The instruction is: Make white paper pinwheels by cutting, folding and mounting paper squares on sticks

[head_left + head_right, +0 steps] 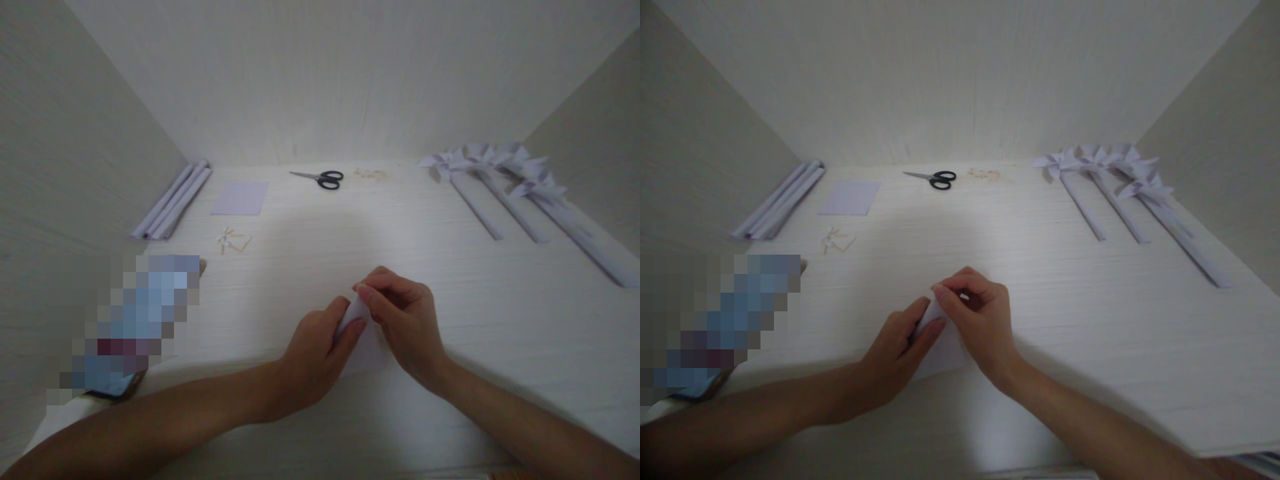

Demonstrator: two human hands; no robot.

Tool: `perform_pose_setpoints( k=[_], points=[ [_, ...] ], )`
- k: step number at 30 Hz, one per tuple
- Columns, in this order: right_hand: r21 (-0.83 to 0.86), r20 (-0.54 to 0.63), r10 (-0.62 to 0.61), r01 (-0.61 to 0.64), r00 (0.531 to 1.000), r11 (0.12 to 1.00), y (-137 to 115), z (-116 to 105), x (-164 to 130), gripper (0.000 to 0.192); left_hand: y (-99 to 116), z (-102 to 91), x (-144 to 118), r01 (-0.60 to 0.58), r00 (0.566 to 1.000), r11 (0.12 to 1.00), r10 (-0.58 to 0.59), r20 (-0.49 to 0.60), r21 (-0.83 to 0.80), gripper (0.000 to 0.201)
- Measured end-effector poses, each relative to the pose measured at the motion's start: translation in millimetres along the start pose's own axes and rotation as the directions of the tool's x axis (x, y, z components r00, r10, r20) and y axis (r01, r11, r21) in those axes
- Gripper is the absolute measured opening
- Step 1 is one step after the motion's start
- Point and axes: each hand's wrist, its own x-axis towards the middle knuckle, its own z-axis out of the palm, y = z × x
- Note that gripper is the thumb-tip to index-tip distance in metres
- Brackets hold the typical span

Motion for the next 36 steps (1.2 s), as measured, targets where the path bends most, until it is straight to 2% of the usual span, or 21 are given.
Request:
perform_pose_setpoints(
  k=[8,26,36],
  points=[
    [-0.022,-0.028,-0.024,0.023,0.999,0.999,-0.3,0.6,-0.9,0.012,0.0,1.0,0.3,0.010,1.000,0.999,-0.010,-0.011,0.042,0.024],
    [0.017,-0.004,-0.046,0.046,0.999,0.999,-0.5,-0.4,-1.2,0.012,1.2,1.3,0.9,0.015,1.000,0.999,-0.014,-0.016,0.048,0.025],
    [-0.033,-0.005,-0.062,0.062,0.998,0.998,0.7,-0.1,-0.3,0.012,0.6,1.4,1.0,0.013,1.000,0.999,-0.012,-0.015,0.053,0.025]
  ],
)
